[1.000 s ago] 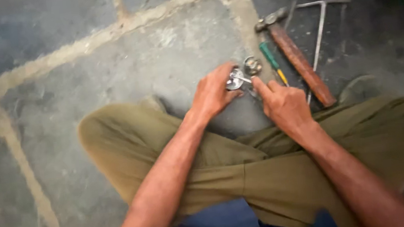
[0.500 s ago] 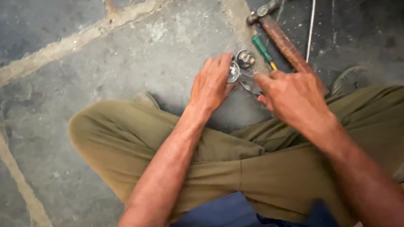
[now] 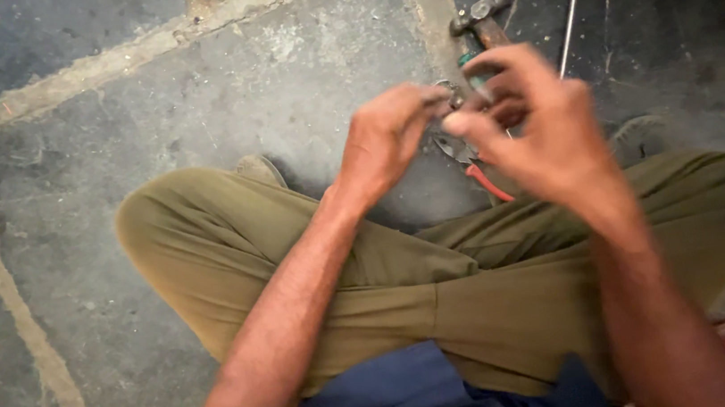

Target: The person sits on the floor and uses a hammer and chisel to repeatedly strike a small circular metal component. They adjust the component's position and the chisel angle multiple times while continuing to hammer.

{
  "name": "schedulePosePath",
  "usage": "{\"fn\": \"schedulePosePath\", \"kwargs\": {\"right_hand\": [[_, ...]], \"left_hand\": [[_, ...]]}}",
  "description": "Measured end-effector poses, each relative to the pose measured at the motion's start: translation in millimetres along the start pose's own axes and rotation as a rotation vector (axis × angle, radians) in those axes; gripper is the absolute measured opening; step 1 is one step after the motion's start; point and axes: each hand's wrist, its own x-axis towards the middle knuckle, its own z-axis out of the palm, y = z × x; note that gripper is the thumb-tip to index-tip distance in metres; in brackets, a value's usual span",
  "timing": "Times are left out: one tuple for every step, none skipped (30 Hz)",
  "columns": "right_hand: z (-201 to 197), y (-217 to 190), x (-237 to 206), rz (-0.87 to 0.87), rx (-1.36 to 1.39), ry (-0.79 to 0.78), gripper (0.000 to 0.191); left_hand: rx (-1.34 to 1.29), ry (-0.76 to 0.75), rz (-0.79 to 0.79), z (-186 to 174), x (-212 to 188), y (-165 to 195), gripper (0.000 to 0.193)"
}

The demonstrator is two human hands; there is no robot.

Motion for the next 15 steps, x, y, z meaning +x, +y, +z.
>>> {"fn": "schedulePosePath", "kwargs": {"right_hand": [[-2.1, 10.1, -0.1, 0.018, -0.006, 0.078, 0.040], [-4.6, 22.6, -0.8, 0.035, -0.011, 0.157, 0.038], [-6.2, 36.7, -2.1, 0.053, -0.017, 0.235, 0.035], [-6.0, 52.5, -3.8, 0.053, -0.159, 0.238, 0.036], [-4.2, 68.4, -6.8, 0.055, -0.301, 0.237, 0.037], [-0.6, 84.2, -10.5, 0.057, -0.444, 0.238, 0.037], [4.7, 98.8, -14.7, 0.024, -0.502, 0.241, 0.039], [9.3, 112.0, -17.9, -0.010, -0.560, 0.247, 0.041], [12.5, 123.6, -20.5, -0.042, -0.618, 0.254, 0.043], [15.6, 133.3, -21.6, -0.006, -0.605, 0.243, 0.046], [18.8, 141.1, -21.6, 0.033, -0.592, 0.231, 0.050], [20.6, 146.8, -20.8, 0.071, -0.581, 0.219, 0.053], [21.8, 150.9, -19.4, 0.086, -0.599, 0.209, 0.054], [22.7, 153.4, -17.5, 0.095, -0.615, 0.197, 0.054], [23.2, 154.9, -15.3, 0.102, -0.629, 0.181, 0.055]], "left_hand": [[-0.069, 0.045, -0.020, -0.5, 0.9, 0.0, 0.021], [-0.139, 0.090, -0.039, -0.9, 1.8, -0.2, 0.019], [-0.210, 0.136, -0.059, -1.1, 2.8, -0.5, 0.018], [-0.196, 0.129, -0.086, -1.3, 3.7, -0.8, 0.019], [-0.184, 0.120, -0.116, -1.2, 4.5, -1.2, 0.020], [-0.173, 0.109, -0.144, -1.1, 5.3, -1.6, 0.022], [-0.200, 0.105, -0.185, -0.9, 5.8, -2.0, 0.023], [-0.225, 0.100, -0.224, -0.6, 6.2, -2.4, 0.025], [-0.252, 0.092, -0.262, -0.4, 6.4, -2.8, 0.027], [-0.212, 0.101, -0.276, -0.2, 6.3, -3.1, 0.026], [-0.174, 0.108, -0.291, 0.1, 6.1, -3.4, 0.025], [-0.136, 0.116, -0.305, 0.2, 5.7, -3.6, 0.024], [-0.156, 0.099, -0.283, 0.4, 5.2, -3.7, 0.025], [-0.172, 0.086, -0.262, 0.5, 4.6, -3.7, 0.026], [-0.186, 0.076, -0.244, 0.6, 4.0, -3.7, 0.027]]}}
